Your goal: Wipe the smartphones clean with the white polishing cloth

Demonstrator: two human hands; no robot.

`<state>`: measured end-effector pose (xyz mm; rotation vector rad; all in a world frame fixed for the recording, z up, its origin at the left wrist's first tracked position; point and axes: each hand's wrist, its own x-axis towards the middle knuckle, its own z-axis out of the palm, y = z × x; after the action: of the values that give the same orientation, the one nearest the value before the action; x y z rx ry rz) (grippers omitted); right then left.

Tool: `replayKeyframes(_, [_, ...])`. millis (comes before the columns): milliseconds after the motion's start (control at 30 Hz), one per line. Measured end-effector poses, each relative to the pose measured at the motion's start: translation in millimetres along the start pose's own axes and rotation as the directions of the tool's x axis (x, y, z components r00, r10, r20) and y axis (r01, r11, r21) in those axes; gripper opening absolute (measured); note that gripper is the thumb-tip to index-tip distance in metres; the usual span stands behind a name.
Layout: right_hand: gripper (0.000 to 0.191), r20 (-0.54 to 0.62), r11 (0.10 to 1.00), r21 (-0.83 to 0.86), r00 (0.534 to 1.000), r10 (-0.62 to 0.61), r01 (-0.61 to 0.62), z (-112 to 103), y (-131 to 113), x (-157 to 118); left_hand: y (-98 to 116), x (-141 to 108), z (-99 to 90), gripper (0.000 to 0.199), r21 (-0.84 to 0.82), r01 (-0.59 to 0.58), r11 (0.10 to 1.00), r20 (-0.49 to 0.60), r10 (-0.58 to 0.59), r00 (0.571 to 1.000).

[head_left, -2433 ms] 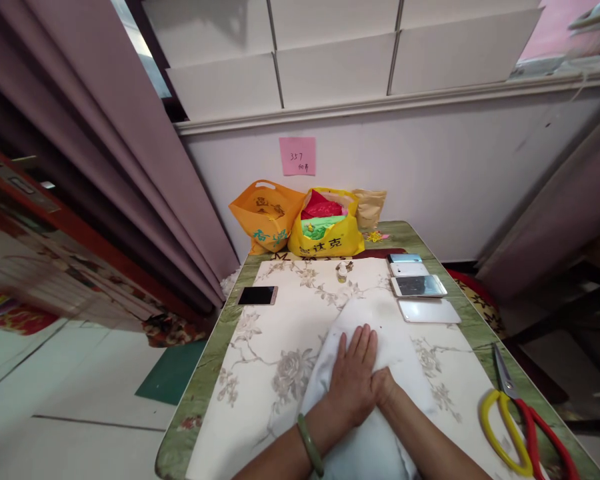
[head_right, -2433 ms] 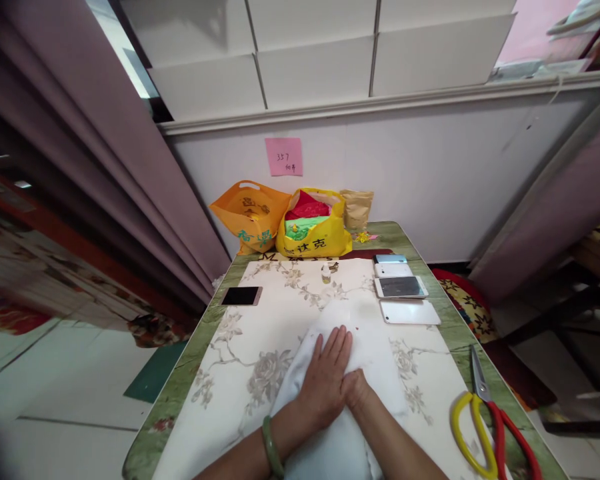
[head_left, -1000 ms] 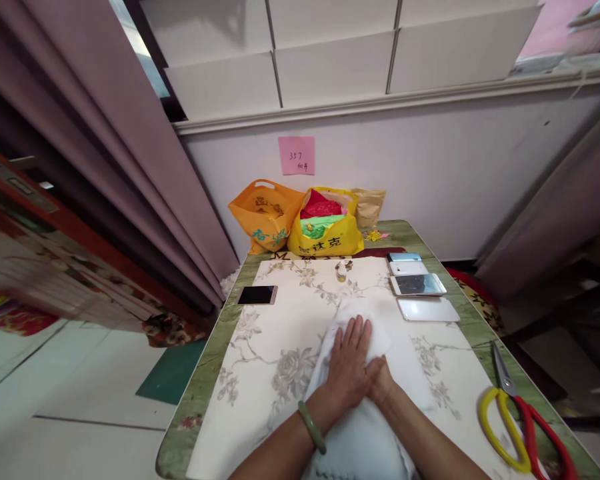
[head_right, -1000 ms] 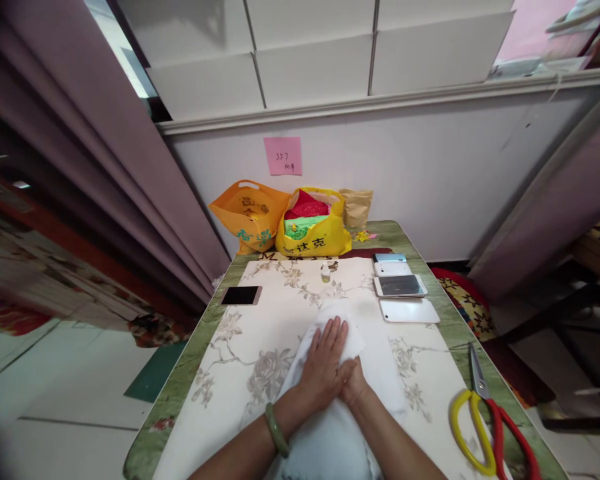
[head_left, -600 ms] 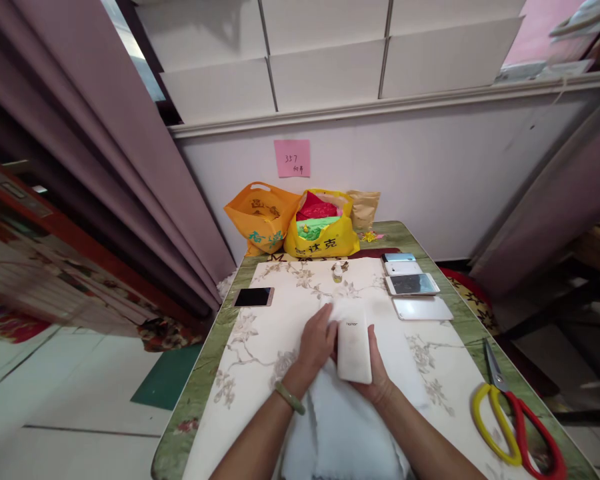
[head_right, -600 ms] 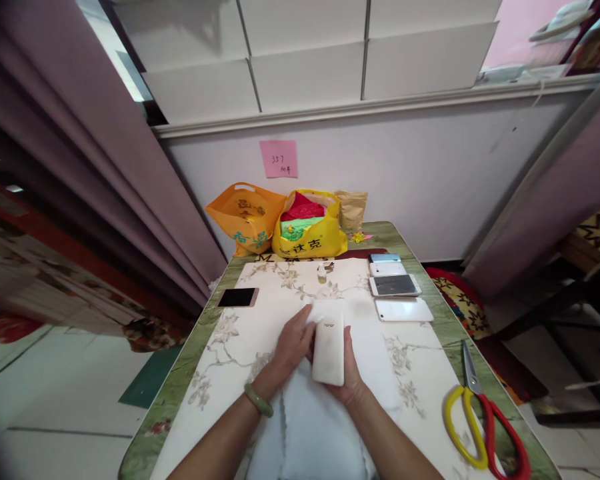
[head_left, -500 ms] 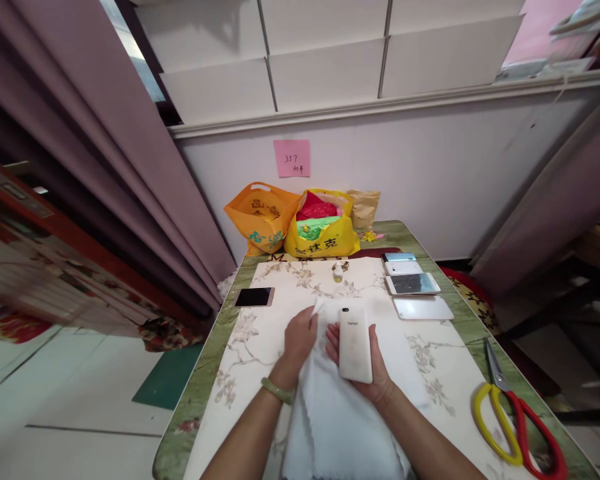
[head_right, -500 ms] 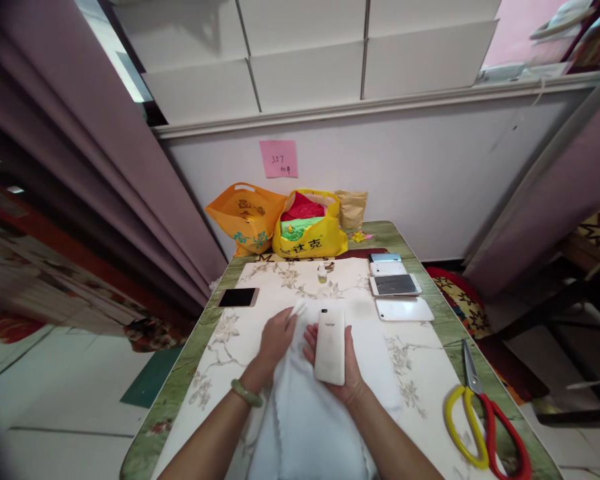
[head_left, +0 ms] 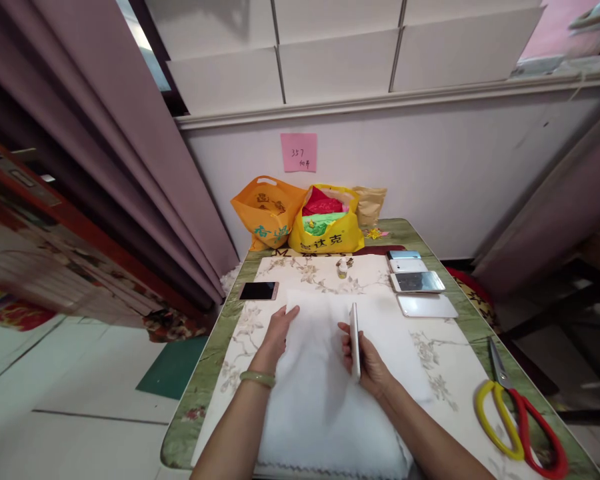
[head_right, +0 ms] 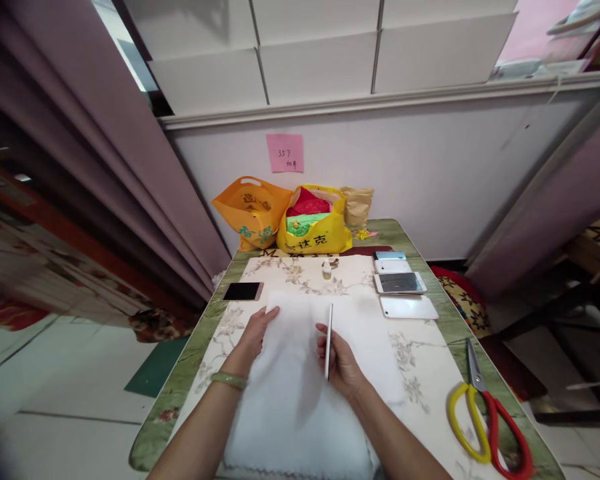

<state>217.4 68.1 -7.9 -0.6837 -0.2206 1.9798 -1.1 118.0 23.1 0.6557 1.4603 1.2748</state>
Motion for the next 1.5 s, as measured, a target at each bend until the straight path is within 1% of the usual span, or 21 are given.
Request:
replayKeyframes(100, [0.028, -0.033, 0.996, -0.081, 0.999, -0.039, 0.036, 0.3, 0.3, -1.2, 0.6, -1.9, 2.9, 0.048, -0.023, 0.023, 0.999, 0.032, -0.022, 0.999])
replayKeyframes(200, [0.030, -0.058, 0.998, -0.064, 0.998, -0.023, 0.019, 0.7, 0.1, -1.6, 3.7, -7.2, 8.1, 0.050, -0.073, 0.036, 0.997, 0.048, -0.032, 0.998])
replayKeyframes(333, [0.039, 0.057, 0.997, 0.062, 0.998, 0.032, -0.036, 2.2, -4.3, 1.9, 12.5, -21.9, 19.7, 0.052, -0.160, 0.070, 0.985, 0.074, -0.059, 0.995])
replayKeyframes(400, [0.048, 0.105, 0.992, 0.114, 0.993, 0.051, -0.063, 1.4, -7.5, 5.0, 16.2, -33.5, 27.3, 0.054, -0.129, 0.041, 0.991, 0.141, -0.022, 0.990])
replayKeyframes(467, [0.062, 0.115, 0.988, 0.146, 0.993, 0.033, -0.050, -1.4, -9.8, 7.5, 16.6, -48.6, 35.3, 0.052, -0.007, -0.079, 0.997, 0.275, 0.078, 0.958])
replayKeyframes(500, [0.067, 0.110, 0.988, 0.148, 0.994, 0.026, -0.042, -3.3, -10.5, 8.1, 15.1, -57.2, 39.1, 0.048, 0.090, -0.192, 0.977, 0.362, 0.148, 0.920])
replayKeyframes(533, [0.070, 0.104, 0.988, 0.146, 0.994, 0.030, -0.045, -5.5, -10.9, 8.1, 12.4, -66.0, 42.6, 0.043, 0.200, -0.336, 0.920, 0.465, 0.212, 0.859])
replayKeyframes(567, [0.071, 0.097, 0.988, 0.146, 0.994, 0.046, -0.060, -7.6, -11.0, 7.6, 8.8, -74.6, 45.9, 0.042, 0.292, -0.485, 0.824, 0.572, 0.256, 0.779])
replayKeyframes(667, [0.070, 0.088, 0.973, 0.164, 0.985, 0.151, -0.164, -12.6, -10.9, 4.4, -5.9, -93.6, 54.9, 0.064, 0.381, -0.795, 0.472, 0.853, 0.153, 0.499])
replayKeyframes(700, [0.070, 0.084, 0.966, 0.171, 0.979, 0.184, -0.196, -13.3, -10.9, 3.8, -11.3, -95.8, 58.1, 0.066, 0.372, -0.848, 0.377, 0.893, 0.103, 0.437])
replayKeyframes(733, [0.069, 0.075, 0.962, 0.178, 0.978, 0.197, -0.208, -13.5, -10.8, 3.9, -16.3, -95.4, 61.7, 0.065, 0.367, -0.880, 0.300, 0.912, 0.071, 0.405])
replayKeyframes(767, [0.068, 0.059, 0.964, 0.187, 0.982, 0.182, -0.190, -13.2, -10.8, 4.7, -21.0, -92.2, 65.8, 0.061, 0.374, -0.896, 0.238, 0.916, 0.057, 0.397])
replayKeyframes(800, [0.066, 0.047, 0.969, 0.193, 0.988, 0.145, -0.151, -12.5, -10.6, 6.2, -25.1, -86.6, 70.4, 0.056, 0.396, -0.899, 0.189, 0.909, 0.060, 0.413])
replayKeyframes(900, [0.063, 0.072, 0.982, 0.179, 0.997, 0.039, -0.051, -10.3, -9.6, 12.5, -33.4, -60.8, 86.6, 0.055, 0.500, -0.862, 0.086, 0.857, 0.095, 0.507])
replayKeyframes(1000, [0.067, 0.131, 0.989, 0.138, 0.991, 0.041, -0.059, -9.8, -7.9, 15.7, -37.1, -37.5, 101.9, 0.061, 0.590, -0.807, 0.001, 0.798, 0.152, 0.583])
replayKeyframes(1100, [0.071, 0.142, 0.990, 0.129, 0.989, 0.039, -0.057, -10.6, -6.6, 14.4, -38.3, -31.9, 106.8, 0.063, 0.654, -0.755, -0.042, 0.744, 0.216, 0.632])
replayKeyframes(1167, [0.071, 0.119, 0.989, 0.138, 0.992, 0.034, -0.050, -11.0, -6.5, 12.6, -37.9, -39.2, 99.7, 0.063, 0.641, -0.765, -0.058, 0.755, 0.230, 0.614])
replayKeyframes(1200, [0.069, 0.096, 0.988, 0.147, 0.995, 0.031, -0.045, -11.0, -6.8, 11.6, -37.3, -45.1, 92.8, 0.063, 0.610, -0.790, -0.065, 0.781, 0.220, 0.585])
replayKeyframes(1333, [0.074, 0.038, 0.976, 0.186, 0.993, 0.109, -0.114, -10.6, -9.6, 8.6, -31.4, -72.3, 56.5, 0.067, 0.410, -0.911, -0.049, 0.908, 0.114, 0.403])
replayKeyframes(1400, [0.077, 0.051, 0.967, 0.199, 0.987, 0.154, -0.161, -10.6, -11.1, 7.8, -28.1, -80.7, 45.5, 0.070, 0.360, -0.932, -0.036, 0.931, 0.070, 0.357])
replayKeyframes(1500, [0.074, 0.066, 0.968, 0.186, 0.985, 0.157, -0.167, -10.6, -11.8, 8.2, -27.5, -79.0, 51.5, 0.065, 0.348, -0.937, -0.027, 0.937, 0.054, 0.346])
